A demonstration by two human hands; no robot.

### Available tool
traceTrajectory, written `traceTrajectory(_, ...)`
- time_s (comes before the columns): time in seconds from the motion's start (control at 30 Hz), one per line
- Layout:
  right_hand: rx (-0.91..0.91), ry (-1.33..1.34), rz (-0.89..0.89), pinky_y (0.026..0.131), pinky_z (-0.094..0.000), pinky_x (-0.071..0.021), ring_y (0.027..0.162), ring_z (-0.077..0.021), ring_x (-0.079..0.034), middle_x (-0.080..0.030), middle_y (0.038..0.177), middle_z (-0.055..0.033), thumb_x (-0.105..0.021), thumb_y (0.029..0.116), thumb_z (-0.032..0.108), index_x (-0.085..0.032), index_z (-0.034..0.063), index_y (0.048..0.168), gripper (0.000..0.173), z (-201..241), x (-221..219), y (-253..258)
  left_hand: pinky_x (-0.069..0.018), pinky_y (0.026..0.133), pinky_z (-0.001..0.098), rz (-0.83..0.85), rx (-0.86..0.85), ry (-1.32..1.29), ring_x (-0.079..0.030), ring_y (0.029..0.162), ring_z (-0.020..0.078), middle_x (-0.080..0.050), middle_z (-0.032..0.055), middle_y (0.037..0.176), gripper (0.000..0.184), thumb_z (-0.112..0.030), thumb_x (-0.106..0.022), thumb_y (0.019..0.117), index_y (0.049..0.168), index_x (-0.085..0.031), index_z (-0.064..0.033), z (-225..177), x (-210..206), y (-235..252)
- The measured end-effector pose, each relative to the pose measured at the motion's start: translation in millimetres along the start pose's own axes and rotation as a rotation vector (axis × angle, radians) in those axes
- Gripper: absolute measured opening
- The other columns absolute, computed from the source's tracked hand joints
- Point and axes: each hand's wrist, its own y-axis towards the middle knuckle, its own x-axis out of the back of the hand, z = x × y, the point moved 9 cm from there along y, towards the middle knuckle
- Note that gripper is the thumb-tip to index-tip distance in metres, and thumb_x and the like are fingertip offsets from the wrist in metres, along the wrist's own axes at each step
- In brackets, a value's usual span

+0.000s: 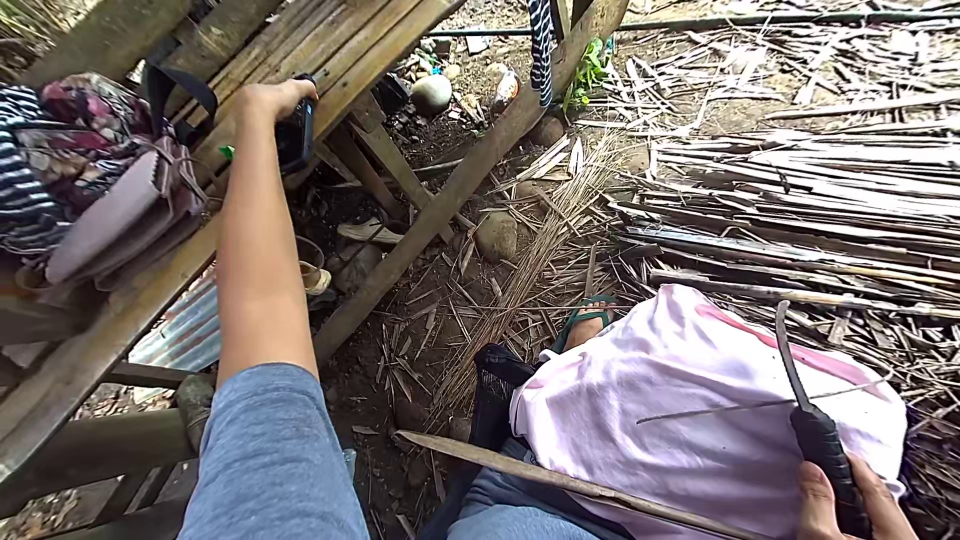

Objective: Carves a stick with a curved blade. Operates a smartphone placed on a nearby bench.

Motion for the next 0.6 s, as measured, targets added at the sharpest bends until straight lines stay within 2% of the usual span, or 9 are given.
traceTrajectory(0.07,0.003,0.0,0.002,0.104,-0.0482,-0.0482,0.118,-0.0399,-0.067,-0.067,0.126,-0.0291,-0.056,0.104,0.022,-0.063,-0.0091,0.133,0.043,0,0,0,-0.0336,0.115,0.058,0.02,-0.015,0.024,-0.044,0.141,0.0399,-0.046,0.0304,0.149,0.083,-0.059,-0.055,0.0963,0.144,-0.048,0.0087,-2,0,-4)
traceTrajectory(0.17,0.007,0.001,0.005,0.103,-0.0487,-0.0486,0.117,-0.0397,-0.067,-0.067,0.126,-0.0285,-0.056,0.104,0.023,-0.063,-0.0085,0.132,0.043,0,0,0,-0.0358,0.113,0.0549,0.12,-0.062,-0.009,-0.047,0.139,0.0351,-0.047,0.0248,0.15,0.07,-0.052,-0.049,0.1027,0.148,-0.046,0.0001,-6,-3,-18)
traceTrajectory(0.23,0.014,0.004,0.001,0.103,-0.0491,-0.0485,0.118,-0.04,-0.067,-0.067,0.126,-0.0289,-0.055,0.104,0.023,-0.063,-0.0085,0.133,0.043,-1,0,0,-0.0313,0.113,0.058,0.151,-0.074,-0.033,-0.042,0.141,0.0369,-0.041,0.025,0.155,0.065,-0.051,-0.042,0.107,0.153,-0.043,-0.0048,-10,2,-40)
traceTrajectory(0.27,0.015,0.008,0.001,0.104,-0.0491,-0.0482,0.118,-0.0403,-0.067,-0.067,0.126,-0.0292,-0.055,0.104,0.023,-0.063,-0.0088,0.133,0.044,-1,0,0,-0.0322,0.109,0.059,0.137,-0.067,-0.033,-0.043,0.137,0.0366,-0.041,0.0248,0.154,0.063,-0.051,-0.04,0.1077,0.153,-0.043,-0.0072,-9,6,-49)
traceTrajectory(0.3,0.014,0.008,0.002,0.104,-0.0489,-0.0481,0.118,-0.0403,-0.067,-0.067,0.126,-0.0291,-0.055,0.104,0.023,-0.063,-0.0089,0.133,0.044,-1,1,0,-0.034,0.1,0.0553,0.117,-0.054,-0.024,-0.046,0.125,0.0326,-0.043,0.0232,0.147,0.062,-0.052,-0.038,0.1075,0.151,-0.044,-0.0085,-7,9,-54)
traceTrajectory(0.33,0.013,0.007,0.003,0.104,-0.0488,-0.0483,0.118,-0.0402,-0.067,-0.067,0.126,-0.0287,-0.055,0.1041,0.023,-0.063,-0.0087,0.133,0.044,-1,1,0,-0.034,0.1,0.0549,0.113,-0.032,-0.026,-0.046,0.125,0.0327,-0.042,0.0239,0.148,0.062,-0.052,-0.038,0.1071,0.151,-0.043,-0.0078,-5,11,-54)
traceTrajectory(0.43,0.012,0.004,0.003,0.103,-0.0496,-0.0486,0.118,-0.0406,-0.067,-0.067,0.126,-0.0293,-0.055,0.1042,0.023,-0.063,-0.0089,0.133,0.043,0,1,0,-0.0311,0.113,0.0554,0.104,0.039,-0.059,-0.04,0.141,0.0357,-0.038,0.0256,0.155,0.067,-0.051,-0.047,0.1038,0.151,-0.043,-0.0035,4,14,-48)
traceTrajectory(0.6,0.011,-0.001,0.004,0.102,-0.0496,-0.0488,0.117,-0.0401,-0.067,-0.067,0.126,-0.0292,-0.055,0.1044,0.023,-0.062,-0.009,0.133,0.044,0,1,-1,-0.0293,0.115,0.0533,0.086,0.054,-0.094,-0.038,0.143,0.0357,-0.037,0.026,0.156,0.07,-0.052,-0.051,0.1021,0.151,-0.042,-0.0024,6,18,-50)
